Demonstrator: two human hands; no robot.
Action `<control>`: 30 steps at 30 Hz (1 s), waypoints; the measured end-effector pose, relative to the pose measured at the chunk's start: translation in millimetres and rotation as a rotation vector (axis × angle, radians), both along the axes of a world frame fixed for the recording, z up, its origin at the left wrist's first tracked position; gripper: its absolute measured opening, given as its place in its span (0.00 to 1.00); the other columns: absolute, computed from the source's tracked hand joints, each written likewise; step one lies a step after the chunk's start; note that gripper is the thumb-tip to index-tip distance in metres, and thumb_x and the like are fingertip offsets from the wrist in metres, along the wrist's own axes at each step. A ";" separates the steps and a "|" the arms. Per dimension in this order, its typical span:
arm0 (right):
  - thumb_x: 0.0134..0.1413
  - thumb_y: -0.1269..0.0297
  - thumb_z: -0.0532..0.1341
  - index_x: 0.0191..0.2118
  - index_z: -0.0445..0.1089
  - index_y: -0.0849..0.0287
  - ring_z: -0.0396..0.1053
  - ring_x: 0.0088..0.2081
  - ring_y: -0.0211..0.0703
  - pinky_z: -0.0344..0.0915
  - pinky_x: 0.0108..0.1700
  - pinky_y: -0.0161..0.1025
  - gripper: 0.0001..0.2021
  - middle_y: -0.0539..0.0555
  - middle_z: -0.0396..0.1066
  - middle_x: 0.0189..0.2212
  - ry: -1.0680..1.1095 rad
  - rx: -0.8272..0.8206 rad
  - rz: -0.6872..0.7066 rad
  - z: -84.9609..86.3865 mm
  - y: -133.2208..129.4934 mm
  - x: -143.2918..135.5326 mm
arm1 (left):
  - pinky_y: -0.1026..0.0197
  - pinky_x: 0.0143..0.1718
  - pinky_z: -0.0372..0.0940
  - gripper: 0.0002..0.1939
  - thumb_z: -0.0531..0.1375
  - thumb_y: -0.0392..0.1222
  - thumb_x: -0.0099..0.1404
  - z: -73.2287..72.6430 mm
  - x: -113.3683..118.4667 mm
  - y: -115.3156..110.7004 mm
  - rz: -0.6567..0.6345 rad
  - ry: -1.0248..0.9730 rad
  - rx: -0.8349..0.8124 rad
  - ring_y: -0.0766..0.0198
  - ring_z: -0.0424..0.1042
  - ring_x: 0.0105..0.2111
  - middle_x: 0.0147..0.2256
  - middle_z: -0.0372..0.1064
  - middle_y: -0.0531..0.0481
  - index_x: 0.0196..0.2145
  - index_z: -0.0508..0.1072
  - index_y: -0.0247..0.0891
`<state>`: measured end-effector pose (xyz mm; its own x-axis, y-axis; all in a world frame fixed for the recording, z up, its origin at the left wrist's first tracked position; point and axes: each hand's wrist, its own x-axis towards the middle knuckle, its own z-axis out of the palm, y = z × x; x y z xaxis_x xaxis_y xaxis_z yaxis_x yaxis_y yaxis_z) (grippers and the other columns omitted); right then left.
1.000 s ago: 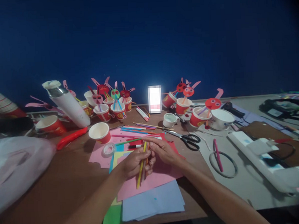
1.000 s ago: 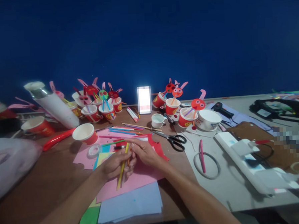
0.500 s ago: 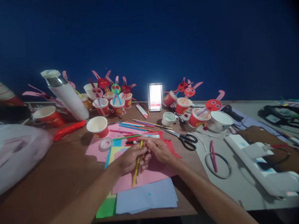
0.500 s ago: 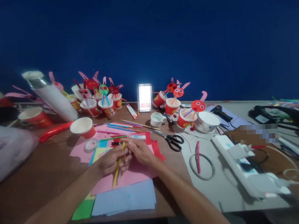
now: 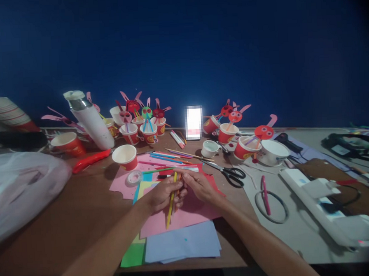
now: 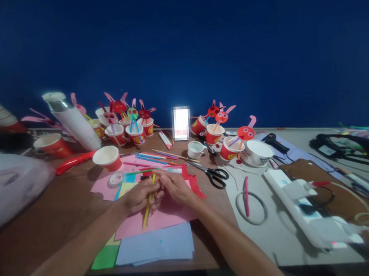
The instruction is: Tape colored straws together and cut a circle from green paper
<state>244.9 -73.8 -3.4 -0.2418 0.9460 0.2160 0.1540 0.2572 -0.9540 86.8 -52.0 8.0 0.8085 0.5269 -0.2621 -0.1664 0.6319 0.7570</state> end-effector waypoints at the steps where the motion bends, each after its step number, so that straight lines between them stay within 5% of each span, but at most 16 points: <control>1: 0.61 0.54 0.48 0.53 0.66 0.60 0.62 0.28 0.36 0.61 0.33 0.36 0.22 0.49 0.62 0.25 0.000 -0.007 -0.002 -0.1 -0.1 -0.1 | 0.68 0.17 0.59 0.07 0.56 0.40 0.61 -1.0 0.0 0.1 -0.001 -0.005 -0.001 0.73 0.56 0.14 0.19 0.58 0.56 0.29 0.61 0.36; 12: 0.58 0.50 0.52 0.46 0.71 0.60 0.63 0.25 0.35 0.62 0.32 0.34 0.22 0.49 0.63 0.21 0.180 -0.125 -0.061 2.0 3.4 -2.0 | 0.68 0.17 0.58 0.06 0.55 0.40 0.62 2.2 0.6 -0.7 -0.039 -0.051 0.005 0.74 0.55 0.14 0.19 0.57 0.56 0.29 0.63 0.35; 20: 0.49 0.50 0.60 0.45 0.72 0.62 0.67 0.19 0.36 0.64 0.20 0.33 0.22 0.52 0.71 0.25 0.219 -0.424 -0.001 9.1 -2.1 -6.0 | 0.69 0.15 0.57 0.10 0.56 0.44 0.61 0.7 6.8 -12.0 -0.005 0.114 0.133 0.73 0.58 0.14 0.20 0.59 0.55 0.26 0.62 0.36; 30: 0.49 0.50 0.61 0.42 0.74 0.63 0.64 0.16 0.33 0.59 0.18 0.30 0.21 0.50 0.69 0.19 0.275 -0.427 0.010 10.0 0.7 -3.0 | 0.68 0.18 0.61 0.04 0.58 0.37 0.56 7.5 2.7 -7.0 -0.015 0.045 0.055 0.69 0.66 0.19 0.23 0.66 0.50 0.31 0.67 0.33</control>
